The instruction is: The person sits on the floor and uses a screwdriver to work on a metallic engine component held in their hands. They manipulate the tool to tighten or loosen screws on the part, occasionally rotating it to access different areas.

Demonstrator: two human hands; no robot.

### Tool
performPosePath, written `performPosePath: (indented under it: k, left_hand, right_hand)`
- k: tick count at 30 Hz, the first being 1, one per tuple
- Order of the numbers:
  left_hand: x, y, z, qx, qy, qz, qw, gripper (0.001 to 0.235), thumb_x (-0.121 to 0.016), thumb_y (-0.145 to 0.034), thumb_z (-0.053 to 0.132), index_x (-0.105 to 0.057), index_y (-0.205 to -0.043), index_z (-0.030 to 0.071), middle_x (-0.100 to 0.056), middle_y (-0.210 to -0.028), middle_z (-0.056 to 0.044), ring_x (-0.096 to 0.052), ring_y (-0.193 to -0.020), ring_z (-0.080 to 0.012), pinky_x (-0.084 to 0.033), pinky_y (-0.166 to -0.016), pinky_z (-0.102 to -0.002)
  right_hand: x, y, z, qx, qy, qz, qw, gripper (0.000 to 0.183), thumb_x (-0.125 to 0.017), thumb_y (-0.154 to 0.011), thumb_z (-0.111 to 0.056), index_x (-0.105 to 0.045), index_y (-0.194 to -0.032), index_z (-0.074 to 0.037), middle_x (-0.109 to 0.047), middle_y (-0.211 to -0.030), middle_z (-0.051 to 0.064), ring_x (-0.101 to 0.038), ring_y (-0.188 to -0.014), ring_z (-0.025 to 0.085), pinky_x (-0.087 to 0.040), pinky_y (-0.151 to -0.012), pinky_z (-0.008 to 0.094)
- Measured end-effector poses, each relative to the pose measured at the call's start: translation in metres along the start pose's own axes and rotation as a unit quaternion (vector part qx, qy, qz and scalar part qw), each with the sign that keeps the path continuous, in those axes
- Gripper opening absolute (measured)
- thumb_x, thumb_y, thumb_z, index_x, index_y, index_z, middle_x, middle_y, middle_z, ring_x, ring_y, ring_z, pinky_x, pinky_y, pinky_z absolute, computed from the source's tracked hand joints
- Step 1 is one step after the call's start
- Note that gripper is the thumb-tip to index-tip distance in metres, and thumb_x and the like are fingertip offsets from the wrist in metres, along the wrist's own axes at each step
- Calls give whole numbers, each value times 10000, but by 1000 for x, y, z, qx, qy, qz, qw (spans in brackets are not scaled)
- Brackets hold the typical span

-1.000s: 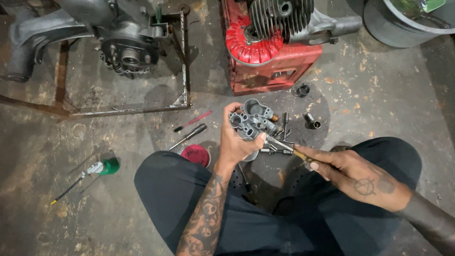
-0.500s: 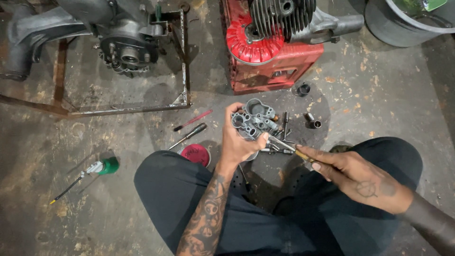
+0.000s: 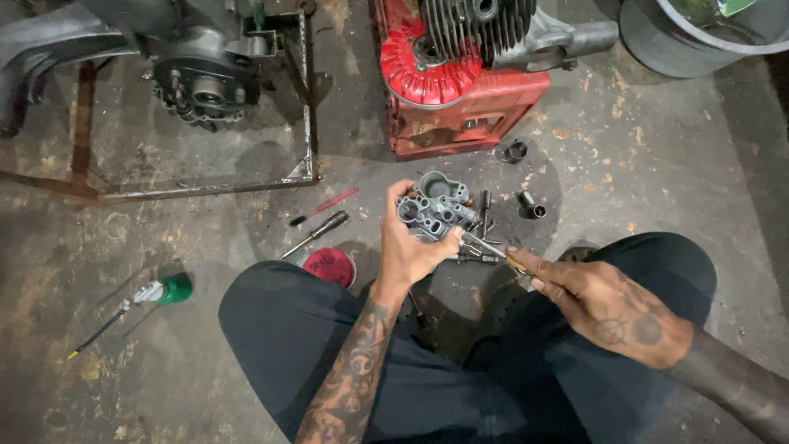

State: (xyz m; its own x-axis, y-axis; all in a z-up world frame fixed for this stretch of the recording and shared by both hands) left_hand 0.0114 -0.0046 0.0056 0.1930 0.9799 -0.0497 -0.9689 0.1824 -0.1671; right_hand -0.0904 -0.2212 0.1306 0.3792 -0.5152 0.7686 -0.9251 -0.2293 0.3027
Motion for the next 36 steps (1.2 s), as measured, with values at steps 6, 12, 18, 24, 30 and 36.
performPosePath:
  k: [6,12,18,24,30,36]
  left_hand:
    - [-2,3,-10,20,-48,6,999,774,-817,-655,103,-409,-1308,30,-704,-1020,-141,-705,-832,-220,-592,-764,-328]
    - [-7,0,-18,-36,-104,22,994,746,-822,-663,175,-422,-1276,30,-670,-1018,-131,-678,-825,-238,-575,-768,-347]
    - [-8,-3,-20,23,-101,47,994,790,-848,-653,172,-415,-1304,55,-710,-952,-104,-701,-759,-215,-586,-712,-337]
    - [1,-13,-37,50,-41,98,993,894,-910,-563,216,-469,-1316,22,-648,-1121,-317,-669,-1069,-508,-555,-904,-551]
    - [18,-23,-50,13,-74,99,992,885,-911,-544,218,-472,-1287,19,-651,-1083,-303,-681,-1042,-494,-568,-883,-528]
    - [16,-26,-48,-23,-124,97,987,873,-921,-516,232,-512,-1260,29,-638,-1067,-304,-668,-1027,-527,-574,-850,-577]
  right_hand:
    - [-4,1,8,53,157,31,986,658,-608,-868,-111,-520,-1501,-269,-720,-723,20,-636,-514,218,-531,-539,392]
    - [-8,3,15,109,364,77,922,693,-627,-856,-221,-467,-1530,-240,-605,-842,-9,-645,-621,167,-535,-542,321]
    - [-19,-4,13,60,361,222,904,548,-593,-895,-336,-581,-1360,-47,-686,-745,62,-685,-580,260,-514,-542,369]
    - [-37,-33,48,84,300,178,933,266,-541,-955,-275,-608,-1123,-80,-557,-698,111,-663,-635,317,-560,-630,387]
    - [-39,-61,55,-69,163,24,984,266,-580,-955,-467,-596,-1067,-226,-718,-936,51,-749,-949,344,-609,-800,463]
    - [-59,-72,81,-144,94,1,985,319,-630,-917,-453,-590,-1160,-250,-786,-941,93,-769,-973,367,-603,-840,489]
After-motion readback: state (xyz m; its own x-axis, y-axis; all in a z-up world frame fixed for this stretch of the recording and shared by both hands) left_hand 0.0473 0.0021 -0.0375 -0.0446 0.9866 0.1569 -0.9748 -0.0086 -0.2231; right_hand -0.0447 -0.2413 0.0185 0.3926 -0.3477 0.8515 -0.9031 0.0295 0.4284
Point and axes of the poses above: each hand's wrist, its own y-axis away from the middle knuckle, its own x-axis out of the back of the hand, z = x × y, the point moved 1 cm from there along -y, towards the middle knuckle
